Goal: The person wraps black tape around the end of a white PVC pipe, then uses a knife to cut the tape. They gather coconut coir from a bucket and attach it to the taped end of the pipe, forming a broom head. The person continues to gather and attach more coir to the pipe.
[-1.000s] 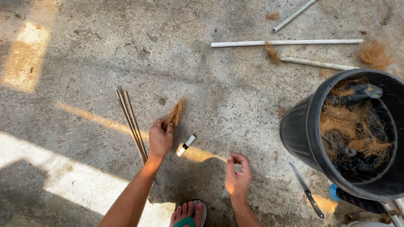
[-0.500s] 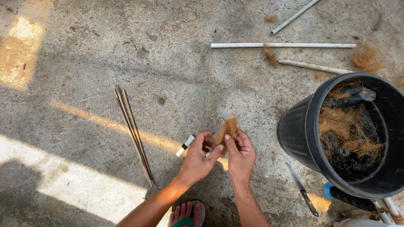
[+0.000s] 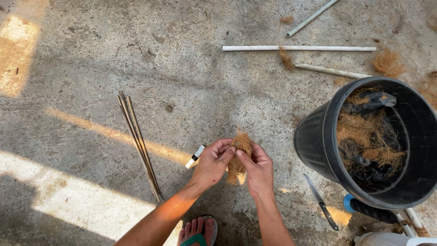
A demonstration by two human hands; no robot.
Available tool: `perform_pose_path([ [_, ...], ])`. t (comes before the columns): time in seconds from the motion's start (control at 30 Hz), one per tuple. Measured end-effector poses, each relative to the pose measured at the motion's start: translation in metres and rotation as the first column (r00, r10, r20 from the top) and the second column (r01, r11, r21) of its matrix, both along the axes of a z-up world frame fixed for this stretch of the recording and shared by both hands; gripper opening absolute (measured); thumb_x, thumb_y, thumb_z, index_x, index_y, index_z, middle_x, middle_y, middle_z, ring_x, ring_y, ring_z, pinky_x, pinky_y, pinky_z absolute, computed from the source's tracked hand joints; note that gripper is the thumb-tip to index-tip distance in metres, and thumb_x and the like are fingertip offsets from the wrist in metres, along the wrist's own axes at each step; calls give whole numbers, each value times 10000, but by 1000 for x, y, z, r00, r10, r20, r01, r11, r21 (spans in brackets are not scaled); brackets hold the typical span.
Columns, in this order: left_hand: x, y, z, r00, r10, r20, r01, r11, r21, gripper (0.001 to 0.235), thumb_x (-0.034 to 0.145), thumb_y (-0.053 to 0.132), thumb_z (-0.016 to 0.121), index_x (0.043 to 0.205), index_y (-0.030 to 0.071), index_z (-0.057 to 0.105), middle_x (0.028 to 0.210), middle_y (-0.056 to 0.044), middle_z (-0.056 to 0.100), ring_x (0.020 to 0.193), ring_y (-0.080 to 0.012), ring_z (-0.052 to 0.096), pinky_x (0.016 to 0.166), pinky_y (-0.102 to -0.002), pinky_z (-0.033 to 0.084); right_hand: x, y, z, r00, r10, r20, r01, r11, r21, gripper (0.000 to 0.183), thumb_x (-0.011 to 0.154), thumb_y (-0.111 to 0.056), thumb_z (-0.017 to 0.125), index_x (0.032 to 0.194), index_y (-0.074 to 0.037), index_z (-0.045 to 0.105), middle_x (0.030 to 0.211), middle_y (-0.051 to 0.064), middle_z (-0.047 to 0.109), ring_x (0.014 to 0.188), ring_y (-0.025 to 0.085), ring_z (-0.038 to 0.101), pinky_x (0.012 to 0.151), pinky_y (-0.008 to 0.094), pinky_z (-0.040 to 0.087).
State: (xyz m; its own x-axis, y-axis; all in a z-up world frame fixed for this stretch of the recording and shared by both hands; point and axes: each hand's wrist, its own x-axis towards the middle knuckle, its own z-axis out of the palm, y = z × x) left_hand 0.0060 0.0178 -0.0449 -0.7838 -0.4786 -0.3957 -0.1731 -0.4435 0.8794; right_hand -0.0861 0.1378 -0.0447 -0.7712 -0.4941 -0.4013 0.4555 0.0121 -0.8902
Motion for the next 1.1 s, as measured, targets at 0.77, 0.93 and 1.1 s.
perform_pose_path([
  [0.77, -1, -67, -51, 899, 379, 220, -365, 925, -102, 183, 1019, 143, 625, 1108, 1, 699, 904, -76, 725, 760, -128, 653, 690, -286, 578, -58, 78, -29, 970, -125, -210, 231, 750, 620, 385, 945, -135, 704, 1303, -16, 624, 964, 140, 714, 627, 132, 550, 495, 273, 425],
  [0.93, -6, -52, -33, 957, 284, 52, -288, 947, 140, 142, 959, 95, 641, 1068, 25, 700, 932, -103, 755, 780, -184, 723, 735, -336, 658, -38, 67, -20, 774, 131, -620, 301, 785, 541, 585, 901, -111, 758, 1419, 50, 539, 1340, 232, 544, 1176, 279, 588, 951, 362, 494],
  [1.1, -20, -20, -24, 993, 117, 26, -119, 985, 122, 169, 968, 111, 651, 1120, 61, 705, 987, -50, 772, 866, -135, 717, 780, -312, 622, -8, 31, -7, 909, 167, -382, 27, 891, 453, 383, 933, -218, 704, 1288, -76, 698, 1306, 124, 688, 1095, 214, 703, 878, 337, 630],
])
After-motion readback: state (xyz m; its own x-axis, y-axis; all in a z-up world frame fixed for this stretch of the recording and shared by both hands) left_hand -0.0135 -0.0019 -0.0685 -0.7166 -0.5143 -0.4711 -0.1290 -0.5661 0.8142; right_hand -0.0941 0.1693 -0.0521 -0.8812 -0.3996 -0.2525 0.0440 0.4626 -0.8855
